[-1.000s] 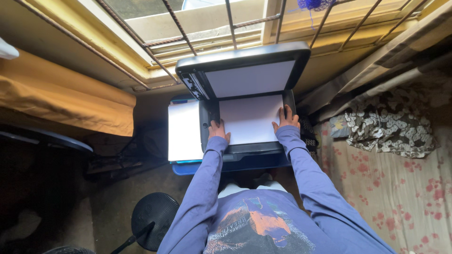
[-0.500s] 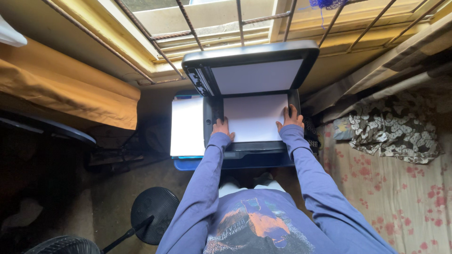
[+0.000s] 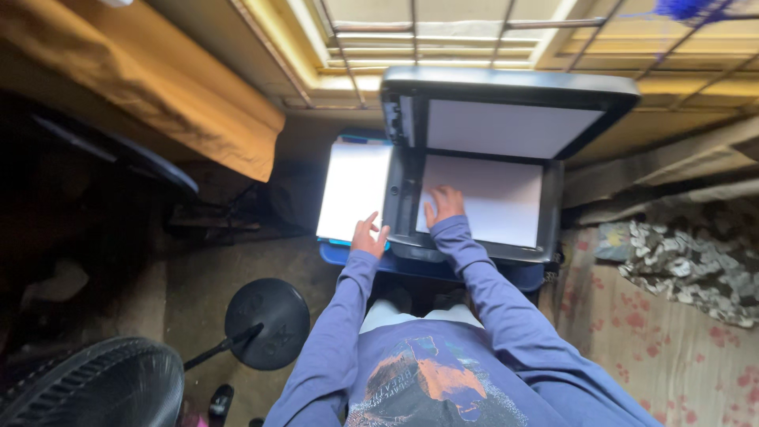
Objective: The person repeatedly places single sheets of paper into the scanner bed of a desktop printer, closes the lid, then reopens it to remove the sheet and repeat the cycle. The person also briefly opens the front cover to access the interior before resuming the paper-loading loop.
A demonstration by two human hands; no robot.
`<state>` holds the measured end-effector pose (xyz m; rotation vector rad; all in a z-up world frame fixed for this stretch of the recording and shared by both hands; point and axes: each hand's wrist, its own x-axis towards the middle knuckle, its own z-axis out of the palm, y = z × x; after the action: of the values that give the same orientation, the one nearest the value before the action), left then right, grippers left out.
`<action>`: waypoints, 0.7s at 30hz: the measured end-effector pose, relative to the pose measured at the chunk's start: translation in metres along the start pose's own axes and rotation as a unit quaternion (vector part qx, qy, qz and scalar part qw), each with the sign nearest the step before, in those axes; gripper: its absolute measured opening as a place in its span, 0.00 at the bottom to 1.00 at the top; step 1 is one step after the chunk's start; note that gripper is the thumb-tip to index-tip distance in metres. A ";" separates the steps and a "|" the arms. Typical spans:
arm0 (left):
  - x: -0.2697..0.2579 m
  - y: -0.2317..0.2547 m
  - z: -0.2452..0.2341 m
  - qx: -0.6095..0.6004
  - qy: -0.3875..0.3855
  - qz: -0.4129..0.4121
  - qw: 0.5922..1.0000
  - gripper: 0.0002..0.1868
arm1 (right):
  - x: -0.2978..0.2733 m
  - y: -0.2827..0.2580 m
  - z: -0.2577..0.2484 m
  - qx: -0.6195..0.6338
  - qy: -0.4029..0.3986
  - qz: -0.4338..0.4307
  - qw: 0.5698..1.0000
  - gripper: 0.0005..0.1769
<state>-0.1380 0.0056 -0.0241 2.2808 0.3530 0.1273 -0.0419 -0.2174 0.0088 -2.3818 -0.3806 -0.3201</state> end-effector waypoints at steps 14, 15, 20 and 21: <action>0.000 -0.166 -0.109 0.136 -0.093 -0.213 0.963 0.24 | -0.030 -0.131 0.176 -0.029 -0.400 -0.049 0.915 0.46; 0.005 -0.171 -0.110 0.134 -0.096 -0.223 0.961 0.25 | -0.033 -0.125 0.185 -0.045 -0.417 -0.036 0.907 0.50; 0.032 -0.185 -0.096 0.144 -0.096 -0.212 0.962 0.28 | -0.045 -0.099 0.213 -0.145 -0.393 -0.071 0.905 0.51; 0.034 -0.186 -0.091 0.148 -0.099 -0.221 0.959 0.29 | -0.048 -0.095 0.216 -0.167 -0.389 -0.075 0.903 0.49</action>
<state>-0.1634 0.1991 -0.1019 2.4152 0.8090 -0.4050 -0.0935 -0.0125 -0.1078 -2.7403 -0.9366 0.5796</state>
